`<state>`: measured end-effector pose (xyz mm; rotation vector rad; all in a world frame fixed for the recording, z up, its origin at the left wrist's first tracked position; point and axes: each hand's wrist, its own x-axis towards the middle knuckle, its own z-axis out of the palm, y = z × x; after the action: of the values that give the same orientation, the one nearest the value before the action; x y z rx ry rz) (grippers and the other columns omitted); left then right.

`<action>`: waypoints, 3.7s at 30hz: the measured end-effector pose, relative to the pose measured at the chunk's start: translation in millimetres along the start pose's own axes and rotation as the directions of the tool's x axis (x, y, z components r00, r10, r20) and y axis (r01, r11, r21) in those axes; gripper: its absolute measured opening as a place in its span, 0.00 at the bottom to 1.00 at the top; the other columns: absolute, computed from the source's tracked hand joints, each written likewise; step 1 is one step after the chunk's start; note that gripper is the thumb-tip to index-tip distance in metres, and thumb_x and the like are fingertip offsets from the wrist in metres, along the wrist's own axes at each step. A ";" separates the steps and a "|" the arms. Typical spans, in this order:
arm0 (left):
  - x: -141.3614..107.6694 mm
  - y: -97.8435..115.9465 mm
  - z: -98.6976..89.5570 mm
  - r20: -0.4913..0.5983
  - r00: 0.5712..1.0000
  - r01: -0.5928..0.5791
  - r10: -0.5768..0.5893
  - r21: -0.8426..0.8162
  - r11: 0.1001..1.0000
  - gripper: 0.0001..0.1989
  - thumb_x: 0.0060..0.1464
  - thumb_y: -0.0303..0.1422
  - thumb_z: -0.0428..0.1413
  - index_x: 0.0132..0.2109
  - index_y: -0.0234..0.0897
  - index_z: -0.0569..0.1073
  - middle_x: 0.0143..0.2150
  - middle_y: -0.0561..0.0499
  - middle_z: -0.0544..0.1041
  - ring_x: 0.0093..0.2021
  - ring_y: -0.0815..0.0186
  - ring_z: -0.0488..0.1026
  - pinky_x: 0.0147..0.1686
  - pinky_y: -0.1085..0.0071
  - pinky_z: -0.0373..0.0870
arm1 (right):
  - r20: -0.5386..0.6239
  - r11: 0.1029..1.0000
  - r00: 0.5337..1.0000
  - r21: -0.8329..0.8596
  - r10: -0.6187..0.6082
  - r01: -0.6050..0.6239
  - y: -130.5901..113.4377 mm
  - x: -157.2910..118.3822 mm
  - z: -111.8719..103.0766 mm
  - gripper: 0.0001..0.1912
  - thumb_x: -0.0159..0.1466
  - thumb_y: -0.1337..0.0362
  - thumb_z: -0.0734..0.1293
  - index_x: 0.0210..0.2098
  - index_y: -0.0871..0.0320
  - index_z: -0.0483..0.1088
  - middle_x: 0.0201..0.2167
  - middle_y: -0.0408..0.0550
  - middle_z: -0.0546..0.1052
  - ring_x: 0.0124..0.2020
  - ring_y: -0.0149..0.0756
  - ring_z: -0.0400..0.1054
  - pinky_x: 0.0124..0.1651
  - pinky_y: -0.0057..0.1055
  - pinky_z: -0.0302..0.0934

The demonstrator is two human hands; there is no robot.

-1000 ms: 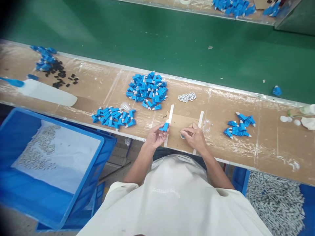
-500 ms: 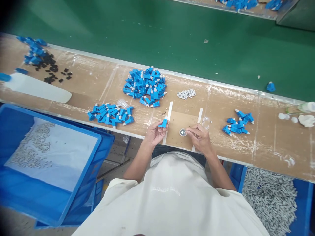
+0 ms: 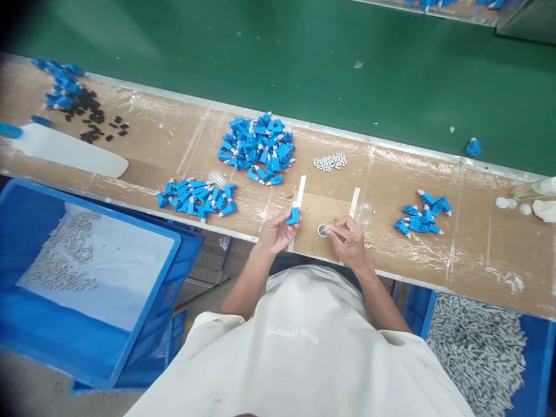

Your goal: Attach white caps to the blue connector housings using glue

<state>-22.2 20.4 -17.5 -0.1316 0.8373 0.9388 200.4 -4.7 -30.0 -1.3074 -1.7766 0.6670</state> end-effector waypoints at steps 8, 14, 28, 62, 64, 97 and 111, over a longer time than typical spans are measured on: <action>-3.2 -5.3 3.5 0.039 0.999 -0.003 0.002 0.037 0.999 0.08 0.62 0.24 0.55 0.45 0.26 0.78 0.30 0.46 0.79 0.25 0.73 0.76 0.23 0.83 0.72 | -0.090 0.975 0.980 0.151 0.179 -0.164 -0.6 2.7 -6.3 0.12 0.67 0.54 0.70 0.34 0.55 0.80 0.29 0.45 0.75 0.29 0.33 0.68 0.30 0.31 0.64; -6.0 -14.2 7.1 0.110 0.992 0.046 -0.067 0.178 0.983 0.08 0.60 0.26 0.60 0.42 0.23 0.79 0.29 0.45 0.80 0.21 0.74 0.74 0.20 0.83 0.70 | -0.146 0.917 0.939 0.302 0.313 -0.259 -12.7 5.8 -17.7 0.17 0.64 0.47 0.72 0.35 0.56 0.78 0.28 0.44 0.78 0.23 0.32 0.70 0.24 0.29 0.67; -32.3 -32.2 24.9 0.318 0.947 -0.074 -0.045 0.352 0.933 0.27 0.41 0.49 0.73 0.36 0.27 0.80 0.26 0.51 0.76 0.22 0.76 0.71 0.23 0.80 0.68 | -0.324 0.978 0.939 0.125 -0.118 0.167 -80.5 9.1 -31.4 0.04 0.69 0.64 0.69 0.40 0.53 0.78 0.30 0.45 0.82 0.30 0.36 0.75 0.29 0.33 0.69; -36.5 -31.3 26.6 0.337 0.939 -0.065 -0.066 0.362 0.930 0.28 0.42 0.51 0.72 0.36 0.29 0.79 0.27 0.51 0.76 0.24 0.73 0.71 0.25 0.77 0.68 | -0.189 0.936 0.926 -0.206 -0.326 0.287 -83.1 8.4 -27.4 0.10 0.69 0.68 0.67 0.48 0.49 0.74 0.35 0.46 0.83 0.35 0.40 0.78 0.38 0.39 0.71; -35.7 -31.7 25.8 0.331 0.941 -0.058 -0.069 0.360 0.931 0.28 0.41 0.51 0.72 0.36 0.30 0.79 0.27 0.51 0.76 0.23 0.74 0.71 0.25 0.77 0.68 | -0.170 0.933 0.928 -0.205 -0.330 0.294 -84.2 8.9 -27.4 0.11 0.69 0.69 0.67 0.49 0.49 0.74 0.35 0.46 0.84 0.35 0.41 0.78 0.38 0.39 0.71; -20.2 -19.9 -1.6 0.220 0.965 0.111 -0.145 0.160 0.981 0.09 0.58 0.29 0.63 0.41 0.24 0.80 0.30 0.44 0.80 0.23 0.73 0.75 0.22 0.82 0.70 | -0.165 0.988 0.986 -0.154 -0.023 -0.003 -44.2 4.8 -22.6 0.09 0.71 0.60 0.67 0.39 0.53 0.79 0.34 0.47 0.81 0.34 0.37 0.75 0.35 0.34 0.68; 0.5 -11.3 -31.7 0.146 0.975 0.159 -0.168 0.067 0.985 0.05 0.57 0.27 0.60 0.34 0.28 0.76 0.25 0.48 0.76 0.21 0.74 0.73 0.19 0.85 0.68 | -0.237 0.919 0.969 -0.361 0.076 -0.160 44.9 79.9 -53.0 0.21 0.70 0.52 0.65 0.58 0.54 0.74 0.41 0.52 0.82 0.40 0.45 0.76 0.49 0.43 0.70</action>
<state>-31.8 -0.3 -42.4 -0.0792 0.6998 0.7601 257.9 82.7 -13.7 -1.6896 -1.7047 0.2314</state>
